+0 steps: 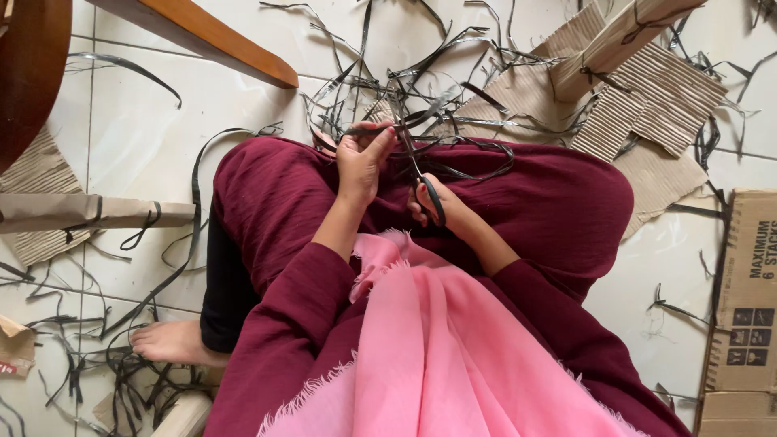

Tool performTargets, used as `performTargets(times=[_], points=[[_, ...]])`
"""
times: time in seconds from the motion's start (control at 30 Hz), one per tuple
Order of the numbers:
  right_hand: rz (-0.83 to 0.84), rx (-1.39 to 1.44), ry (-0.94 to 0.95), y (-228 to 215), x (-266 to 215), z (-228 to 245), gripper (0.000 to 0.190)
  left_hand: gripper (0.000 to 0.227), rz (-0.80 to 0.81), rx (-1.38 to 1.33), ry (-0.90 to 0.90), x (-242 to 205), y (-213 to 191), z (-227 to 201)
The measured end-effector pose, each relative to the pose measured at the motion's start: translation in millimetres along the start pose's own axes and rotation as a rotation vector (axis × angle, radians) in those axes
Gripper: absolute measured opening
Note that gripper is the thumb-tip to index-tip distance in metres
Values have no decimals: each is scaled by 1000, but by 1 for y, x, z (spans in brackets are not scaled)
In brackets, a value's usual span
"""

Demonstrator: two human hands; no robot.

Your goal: Cutting thin black strips of material into smaller pieces using scissors

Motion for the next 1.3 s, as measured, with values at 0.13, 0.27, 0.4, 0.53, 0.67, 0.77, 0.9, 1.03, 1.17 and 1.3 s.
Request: performTargets(times=[0.13, 0.27, 0.4, 0.53, 0.67, 0.77, 0.9, 1.03, 1.17, 1.3], points=[[-19, 8, -15, 7, -4, 10, 45, 35, 8, -8, 9, -3, 0, 0], [-27, 28, -19, 9, -5, 14, 45, 38, 2, 17, 7, -6, 5, -3], [-10, 30, -56, 5, -2, 5, 52, 38, 7, 42, -8, -6, 7, 2], [-7, 40, -82, 5, 0, 2, 53, 38, 0, 43, -12, -8, 9, 10], [-50, 56, -72, 12, -2, 11, 54, 36, -10, 32, -17, -7, 10, 13], [-61, 93, -78, 16, -3, 16, 53, 34, -19, 24, -20, -7, 10, 14], [-74, 162, -89, 22, -5, 22, 48, 32, -28, 4, -24, -5, 10, 15], [-41, 156, -88, 15, -3, 14, 47, 31, -29, -5, -24, -5, 10, 13], [-42, 160, -81, 19, -6, 23, 39, 30, -31, -14, -29, -5, 12, 10], [-50, 138, -67, 24, -8, 34, 37, 29, -37, -19, -38, -5, 12, 9]])
Point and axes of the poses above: each hand's wrist, its own x-axis towards the middle knuckle, its own y-axis out of the palm, z = x × y, the point moved 4 cm from there along x, towards the middle knuckle, and after that the axes turned 15 degrees about z, right-handed, at the moved point
